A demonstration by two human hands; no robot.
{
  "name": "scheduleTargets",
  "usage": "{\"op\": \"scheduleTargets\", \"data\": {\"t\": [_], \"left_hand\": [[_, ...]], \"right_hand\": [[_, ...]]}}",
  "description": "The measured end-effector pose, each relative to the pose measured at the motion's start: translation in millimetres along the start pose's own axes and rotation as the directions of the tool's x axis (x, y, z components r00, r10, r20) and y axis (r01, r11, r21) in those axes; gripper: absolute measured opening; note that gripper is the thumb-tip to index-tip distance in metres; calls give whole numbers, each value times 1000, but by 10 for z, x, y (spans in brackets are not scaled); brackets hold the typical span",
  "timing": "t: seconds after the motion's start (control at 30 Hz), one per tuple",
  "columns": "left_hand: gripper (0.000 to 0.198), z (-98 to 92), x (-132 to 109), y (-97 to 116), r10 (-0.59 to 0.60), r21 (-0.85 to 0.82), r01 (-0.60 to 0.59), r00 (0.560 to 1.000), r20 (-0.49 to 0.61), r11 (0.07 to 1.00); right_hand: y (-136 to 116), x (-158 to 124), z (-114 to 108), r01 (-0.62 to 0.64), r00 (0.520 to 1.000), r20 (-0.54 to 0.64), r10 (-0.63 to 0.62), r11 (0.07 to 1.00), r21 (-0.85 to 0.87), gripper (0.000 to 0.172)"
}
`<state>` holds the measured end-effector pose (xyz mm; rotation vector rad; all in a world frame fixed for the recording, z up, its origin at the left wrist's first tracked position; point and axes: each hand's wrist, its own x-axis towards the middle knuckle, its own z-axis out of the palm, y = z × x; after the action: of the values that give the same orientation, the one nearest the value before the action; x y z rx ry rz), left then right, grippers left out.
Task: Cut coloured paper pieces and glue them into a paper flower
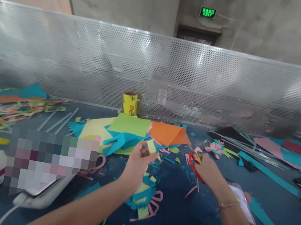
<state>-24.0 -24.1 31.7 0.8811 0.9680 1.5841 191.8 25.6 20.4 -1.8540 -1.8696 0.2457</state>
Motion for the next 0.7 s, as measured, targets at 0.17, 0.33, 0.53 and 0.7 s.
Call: {"op": "scheduleTargets", "data": {"t": [0.17, 0.33, 0.53, 0.7], "left_hand": [[17, -10, -6, 3, 17, 11, -17, 999, 49, 1000], [16, -15, 24, 43, 25, -29, -26, 999, -38, 999], [21, -13, 54, 79, 42, -61, -48, 995, -95, 997], [17, -14, 50, 53, 31, -79, -38, 996, -89, 996]], "right_hand": [[-228, -220, 64, 142, 974, 43, -220, 755, 641, 23], [-458, -556, 92, 56, 916, 211, -342, 627, 777, 32], [-492, -702, 149, -19, 873, 340, -350, 672, 740, 34], [-527, -721, 160, 12, 826, 399, -398, 720, 694, 31]]}}
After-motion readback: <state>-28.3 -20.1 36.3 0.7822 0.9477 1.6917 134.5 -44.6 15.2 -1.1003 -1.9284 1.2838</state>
